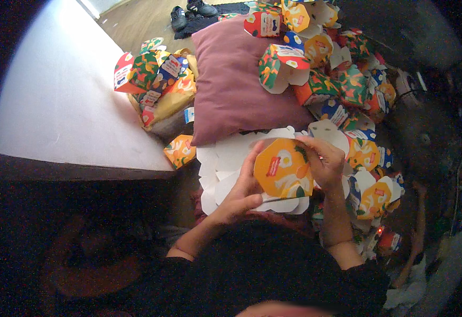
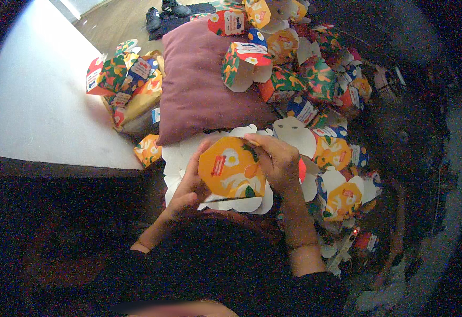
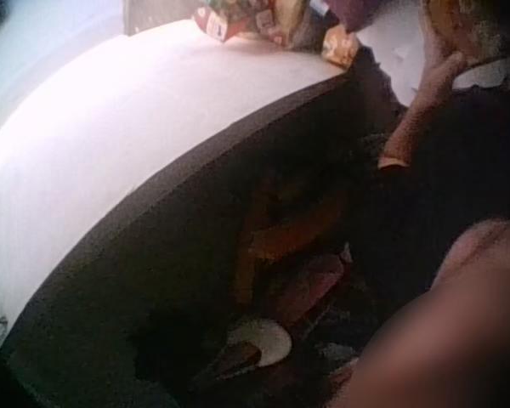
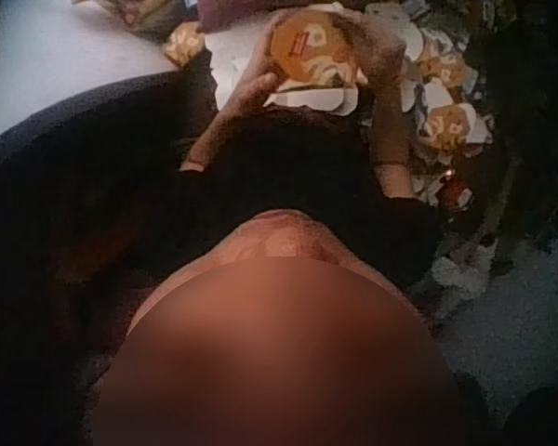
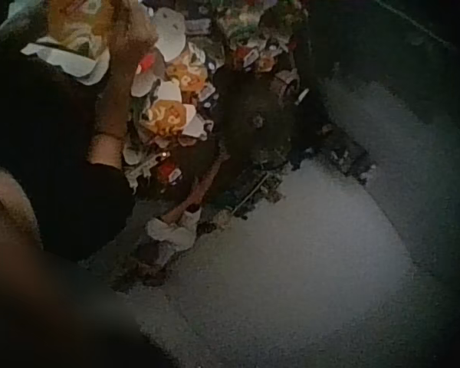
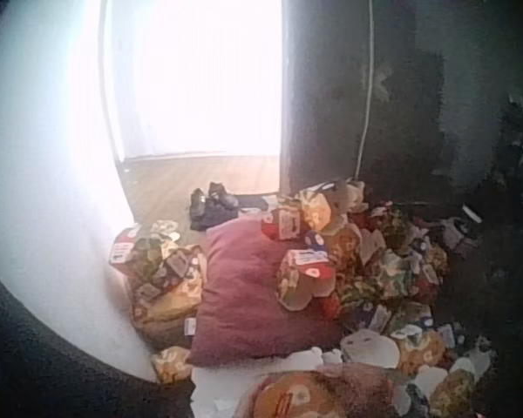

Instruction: The person repeatedly folds flat, colorful paper sheets into small takeout-style boxes by hand. They pick up each sheet, fold the sides and tabs, and place the finished box on a growing pile to the left.

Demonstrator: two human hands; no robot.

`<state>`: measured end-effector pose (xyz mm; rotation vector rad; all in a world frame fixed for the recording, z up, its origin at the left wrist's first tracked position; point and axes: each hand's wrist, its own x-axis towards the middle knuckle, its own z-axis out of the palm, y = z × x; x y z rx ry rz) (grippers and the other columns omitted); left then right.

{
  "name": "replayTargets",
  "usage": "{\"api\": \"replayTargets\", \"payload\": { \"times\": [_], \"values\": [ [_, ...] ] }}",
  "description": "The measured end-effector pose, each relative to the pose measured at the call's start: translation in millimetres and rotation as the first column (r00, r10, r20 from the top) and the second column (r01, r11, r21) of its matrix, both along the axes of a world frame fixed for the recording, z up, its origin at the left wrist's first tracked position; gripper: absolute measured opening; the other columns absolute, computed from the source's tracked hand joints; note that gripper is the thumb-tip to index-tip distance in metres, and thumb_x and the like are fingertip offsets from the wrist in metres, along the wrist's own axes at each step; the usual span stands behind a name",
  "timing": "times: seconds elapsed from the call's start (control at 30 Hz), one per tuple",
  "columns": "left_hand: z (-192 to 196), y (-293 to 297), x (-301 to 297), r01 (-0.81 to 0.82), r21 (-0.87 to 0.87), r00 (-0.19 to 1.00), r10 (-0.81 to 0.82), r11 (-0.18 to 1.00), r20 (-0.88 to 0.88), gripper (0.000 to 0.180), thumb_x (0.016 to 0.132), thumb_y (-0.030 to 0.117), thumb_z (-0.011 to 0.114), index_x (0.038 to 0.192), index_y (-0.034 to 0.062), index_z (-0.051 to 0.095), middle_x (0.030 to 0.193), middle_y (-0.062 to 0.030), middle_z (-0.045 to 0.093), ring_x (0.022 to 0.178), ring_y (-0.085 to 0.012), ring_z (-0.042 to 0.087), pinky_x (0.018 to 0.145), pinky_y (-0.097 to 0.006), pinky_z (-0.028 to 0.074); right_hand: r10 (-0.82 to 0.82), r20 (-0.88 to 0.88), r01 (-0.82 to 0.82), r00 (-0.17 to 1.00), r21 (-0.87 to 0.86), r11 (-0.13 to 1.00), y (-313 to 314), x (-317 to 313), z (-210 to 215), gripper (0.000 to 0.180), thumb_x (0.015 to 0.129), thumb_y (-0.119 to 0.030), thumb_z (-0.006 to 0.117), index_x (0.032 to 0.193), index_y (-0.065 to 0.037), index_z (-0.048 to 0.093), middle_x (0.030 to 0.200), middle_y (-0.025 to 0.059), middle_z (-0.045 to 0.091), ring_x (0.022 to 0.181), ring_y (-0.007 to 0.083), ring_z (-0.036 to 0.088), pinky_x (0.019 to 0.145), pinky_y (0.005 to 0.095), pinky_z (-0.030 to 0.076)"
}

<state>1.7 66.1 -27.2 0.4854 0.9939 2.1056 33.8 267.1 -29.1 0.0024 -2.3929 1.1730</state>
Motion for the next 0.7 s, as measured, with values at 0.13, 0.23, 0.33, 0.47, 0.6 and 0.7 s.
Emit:
{"api": "replayTargets", "payload": {
  "times": [0.13,0.23,0.33,0.47,0.6,0.7],
  "values": [
    [-2.3,-0.2,-12.4,-0.027,-0.326,0.995,-0.006,0.945,-0.101,0.067,0.075,0.012,0.071,0.128,-0.0014,0.033,0.121,-0.0125,0.048,0.113,-0.0193,0.047,0.098,-0.033,0.035,0.021,-0.024,-0.016,0.999,0.172,0.985,-10.1,3.5,2.4,0.026,0.081,-0.004,0.056,0.106,-0.003,0.062,0.088,0.0134,0.066,0.074,0.0268,0.064,0.063,0.0331,0.05],
    [-6.4,-1.9,-24.6,-0.002,-0.264,0.987,0.044,0.965,0.156,0.041,0.075,0.006,0.069,0.111,-0.0036,0.051,0.097,-0.0087,0.062,0.086,-0.0135,0.061,0.08,-0.026,0.049,0.1,0.121,-0.125,0.988,0.229,0.965,-6.9,18.0,8.0,0.025,0.08,-0.005,0.057,0.104,-0.003,0.063,0.085,0.013,0.066,0.068,0.0262,0.064,0.059,0.0337,0.05],
    [-10.1,-3.6,-28.1,0.133,-0.163,0.951,-0.079,0.978,0.299,0.043,0.074,0.004,0.068,0.112,-0.0041,0.05,0.1,-0.0095,0.061,0.088,-0.0147,0.061,0.081,-0.027,0.049,0.238,-0.072,-0.234,0.969,0.057,0.971,-3.1,22.5,3.9,0.028,0.073,0.002,0.061,0.101,0.0,0.064,0.086,0.015,0.067,0.068,0.0214,0.066,0.063,0.0294,0.051],
    [-10.6,-4.1,-26.5,0.2,-0.124,0.929,-0.148,0.972,0.34,0.038,0.074,0.003,0.067,0.108,-0.0003,0.049,0.097,-0.0084,0.059,0.087,-0.0152,0.061,0.08,-0.028,0.05,0.306,-0.269,-0.277,0.913,0.14,0.951,-0.4,18.6,-1.7,0.024,0.073,-0.007,0.062,0.097,-0.007,0.067,0.087,0.0098,0.067,0.065,0.0221,0.065,0.056,0.0302,0.052],
    [-2.0,-5.4,-25.9,0.277,-0.14,0.892,-0.201,0.95,0.404,0.033,0.08,0.007,0.063,0.108,0.0017,0.045,0.097,-0.0085,0.057,0.087,-0.0152,0.061,0.079,-0.028,0.051,0.381,-0.127,-0.327,0.916,0.315,0.891,3.5,28.7,12.8,0.027,0.07,-0.008,0.064,0.097,-0.009,0.067,0.093,0.0126,0.066,0.067,0.0221,0.066,0.055,0.0281,0.053],
    [8.6,-8.7,-22.6,0.267,-0.159,0.899,-0.187,0.951,0.395,0.028,0.085,0.01,0.058,0.107,0.0024,0.043,0.098,-0.0086,0.056,0.088,-0.0149,0.06,0.079,-0.028,0.051,0.384,-0.04,-0.352,0.922,0.325,0.878,1.7,38.9,26.4,0.027,0.07,-0.007,0.064,0.097,-0.01,0.067,0.095,0.0146,0.066,0.068,0.0228,0.066,0.055,0.0282,0.054]
  ]
}}
